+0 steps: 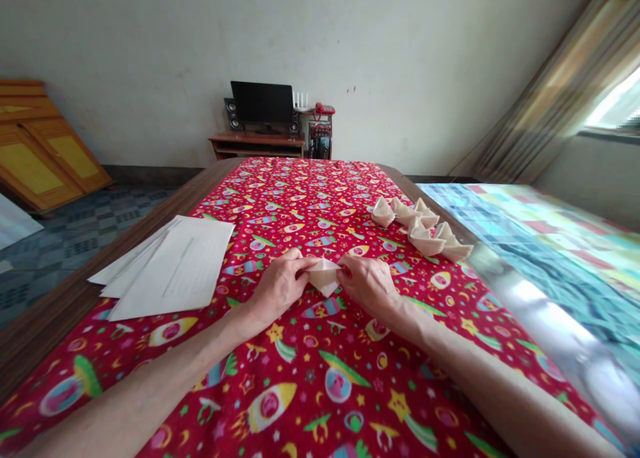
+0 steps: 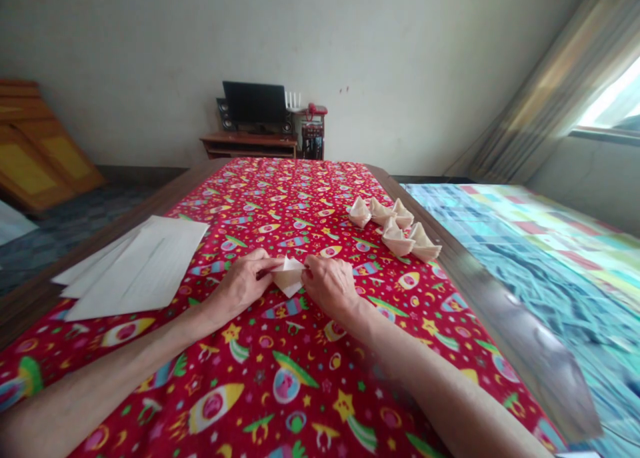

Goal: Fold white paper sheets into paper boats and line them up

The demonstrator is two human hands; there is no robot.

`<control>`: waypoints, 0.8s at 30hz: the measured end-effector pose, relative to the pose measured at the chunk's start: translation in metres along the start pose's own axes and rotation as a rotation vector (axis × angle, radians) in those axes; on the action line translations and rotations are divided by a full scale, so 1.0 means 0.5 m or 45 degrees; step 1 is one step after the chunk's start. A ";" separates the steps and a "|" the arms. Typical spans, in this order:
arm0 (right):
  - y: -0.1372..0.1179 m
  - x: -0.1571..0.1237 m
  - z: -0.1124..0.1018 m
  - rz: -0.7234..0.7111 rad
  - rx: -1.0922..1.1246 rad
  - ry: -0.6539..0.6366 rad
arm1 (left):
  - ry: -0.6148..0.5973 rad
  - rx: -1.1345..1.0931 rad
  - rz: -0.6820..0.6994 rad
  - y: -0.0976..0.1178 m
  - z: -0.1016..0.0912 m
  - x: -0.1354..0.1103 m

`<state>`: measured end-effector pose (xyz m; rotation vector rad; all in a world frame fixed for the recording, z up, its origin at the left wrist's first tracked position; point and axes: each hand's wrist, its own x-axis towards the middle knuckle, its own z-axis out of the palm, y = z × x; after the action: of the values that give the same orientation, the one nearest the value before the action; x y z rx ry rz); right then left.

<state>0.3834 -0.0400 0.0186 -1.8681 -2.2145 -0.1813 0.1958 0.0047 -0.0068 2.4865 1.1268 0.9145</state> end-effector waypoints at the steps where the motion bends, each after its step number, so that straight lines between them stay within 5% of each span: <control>1: 0.001 -0.002 0.000 -0.020 -0.006 -0.002 | -0.037 0.046 0.011 0.001 -0.001 -0.003; 13: 0.015 -0.008 0.027 -0.334 -0.169 0.088 | -0.287 0.543 0.267 0.013 -0.012 0.005; 24: 0.021 -0.009 0.023 -0.347 -0.089 0.069 | -0.333 0.524 0.391 0.000 -0.024 0.008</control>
<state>0.3933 -0.0397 0.0059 -1.5659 -2.4458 -0.3564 0.1904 0.0075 0.0042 3.0650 0.9362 0.4298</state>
